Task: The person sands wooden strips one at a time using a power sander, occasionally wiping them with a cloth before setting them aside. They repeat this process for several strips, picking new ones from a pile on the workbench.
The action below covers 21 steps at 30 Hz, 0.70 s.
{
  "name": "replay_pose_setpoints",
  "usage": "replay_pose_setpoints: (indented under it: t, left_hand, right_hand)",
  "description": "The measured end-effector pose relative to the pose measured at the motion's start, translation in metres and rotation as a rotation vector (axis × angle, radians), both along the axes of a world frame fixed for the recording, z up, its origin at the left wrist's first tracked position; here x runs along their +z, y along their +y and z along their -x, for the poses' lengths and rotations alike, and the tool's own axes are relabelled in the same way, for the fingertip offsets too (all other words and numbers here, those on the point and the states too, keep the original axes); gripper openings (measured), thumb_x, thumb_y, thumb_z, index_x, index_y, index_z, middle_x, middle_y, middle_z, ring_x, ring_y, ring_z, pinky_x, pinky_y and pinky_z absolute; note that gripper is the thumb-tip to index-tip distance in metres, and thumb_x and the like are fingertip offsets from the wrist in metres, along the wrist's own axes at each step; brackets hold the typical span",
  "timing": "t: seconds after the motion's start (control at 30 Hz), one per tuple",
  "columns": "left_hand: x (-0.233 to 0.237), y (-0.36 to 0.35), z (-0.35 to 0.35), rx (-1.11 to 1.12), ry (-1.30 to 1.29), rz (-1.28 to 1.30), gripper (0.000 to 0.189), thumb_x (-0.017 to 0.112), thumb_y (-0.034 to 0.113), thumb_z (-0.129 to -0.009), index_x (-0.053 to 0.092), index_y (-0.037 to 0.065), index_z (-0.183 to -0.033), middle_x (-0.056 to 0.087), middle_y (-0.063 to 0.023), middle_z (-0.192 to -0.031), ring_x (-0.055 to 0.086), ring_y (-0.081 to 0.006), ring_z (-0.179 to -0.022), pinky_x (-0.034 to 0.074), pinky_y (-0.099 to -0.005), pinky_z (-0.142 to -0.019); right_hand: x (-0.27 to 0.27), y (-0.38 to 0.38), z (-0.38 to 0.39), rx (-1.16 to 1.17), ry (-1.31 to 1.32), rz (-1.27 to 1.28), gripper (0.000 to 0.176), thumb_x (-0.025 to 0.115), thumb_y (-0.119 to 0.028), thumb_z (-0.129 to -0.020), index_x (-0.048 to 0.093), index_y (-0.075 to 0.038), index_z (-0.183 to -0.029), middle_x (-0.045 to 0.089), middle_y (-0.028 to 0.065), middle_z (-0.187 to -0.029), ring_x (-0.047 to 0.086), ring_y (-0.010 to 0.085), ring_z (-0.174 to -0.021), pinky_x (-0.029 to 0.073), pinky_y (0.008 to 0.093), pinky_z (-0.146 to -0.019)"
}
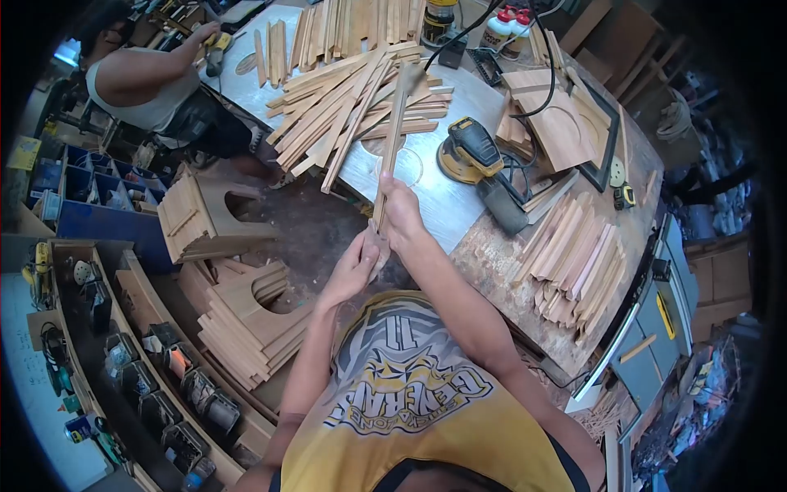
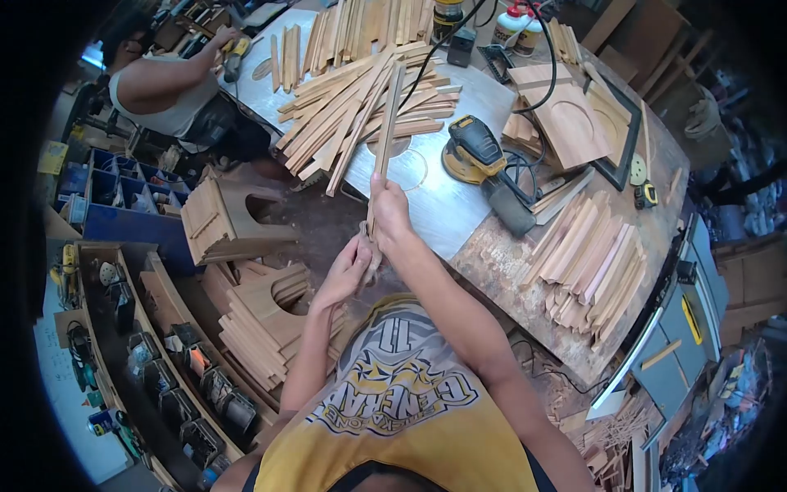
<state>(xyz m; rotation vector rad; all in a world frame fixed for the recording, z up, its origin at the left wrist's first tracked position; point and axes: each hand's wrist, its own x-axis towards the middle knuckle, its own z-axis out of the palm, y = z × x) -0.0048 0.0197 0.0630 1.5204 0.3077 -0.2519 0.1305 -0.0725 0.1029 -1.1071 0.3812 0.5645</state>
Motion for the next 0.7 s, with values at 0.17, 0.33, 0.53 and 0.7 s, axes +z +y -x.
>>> replay_pose_setpoints:
  t: [0.17,0.33,0.53,0.7]
  left_hand:
    - [-0.012,0.015,0.026,-0.132,-0.105,-0.153,0.047,0.064,0.024,-0.103,0.055,-0.001,-0.140,0.065,-0.0086,-0.118,0.057,-0.0145,-0.107,0.046,-0.0308,-0.096]
    - [-0.037,-0.004,0.037,0.002,0.007,-0.066,0.034,0.069,0.014,-0.094,0.063,-0.001,-0.123,0.073,-0.0093,-0.099,0.067,-0.0176,-0.089,0.054,-0.0355,-0.082]
    - [-0.024,-0.035,0.036,0.280,-0.029,-0.324,0.032,0.082,0.023,-0.085,0.075,0.002,-0.109,0.076,-0.0121,-0.090,0.072,-0.0227,-0.082,0.056,-0.0349,-0.079]
    - [-0.047,-0.039,0.035,0.182,0.283,-0.269,0.038,0.087,0.037,-0.081,0.080,0.004,-0.100,0.077,-0.0119,-0.083,0.073,-0.0187,-0.070,0.057,-0.0330,-0.068]
  right_hand:
    - [-0.030,-0.010,0.029,-0.101,0.024,-0.163,0.024,0.058,-0.025,-0.108,0.060,-0.001,-0.112,0.057,0.0026,-0.089,0.050,0.0119,-0.076,0.045,0.0319,-0.068]
    - [-0.042,-0.016,0.055,-0.199,0.106,-0.159,0.020,0.057,-0.021,-0.108,0.063,-0.002,-0.104,0.060,0.0026,-0.085,0.052,0.0125,-0.072,0.046,0.0313,-0.065]
    - [-0.010,-0.083,0.006,0.342,-0.544,0.582,0.025,0.075,-0.023,-0.093,0.073,-0.002,-0.106,0.070,0.0131,-0.097,0.064,0.0225,-0.086,0.052,0.0362,-0.085]
    - [0.014,-0.140,-0.107,0.342,-1.335,1.847,0.088,0.089,-0.036,-0.069,0.051,-0.021,-0.147,0.060,0.0238,-0.124,0.062,0.0437,-0.111,0.049,0.0489,-0.100]
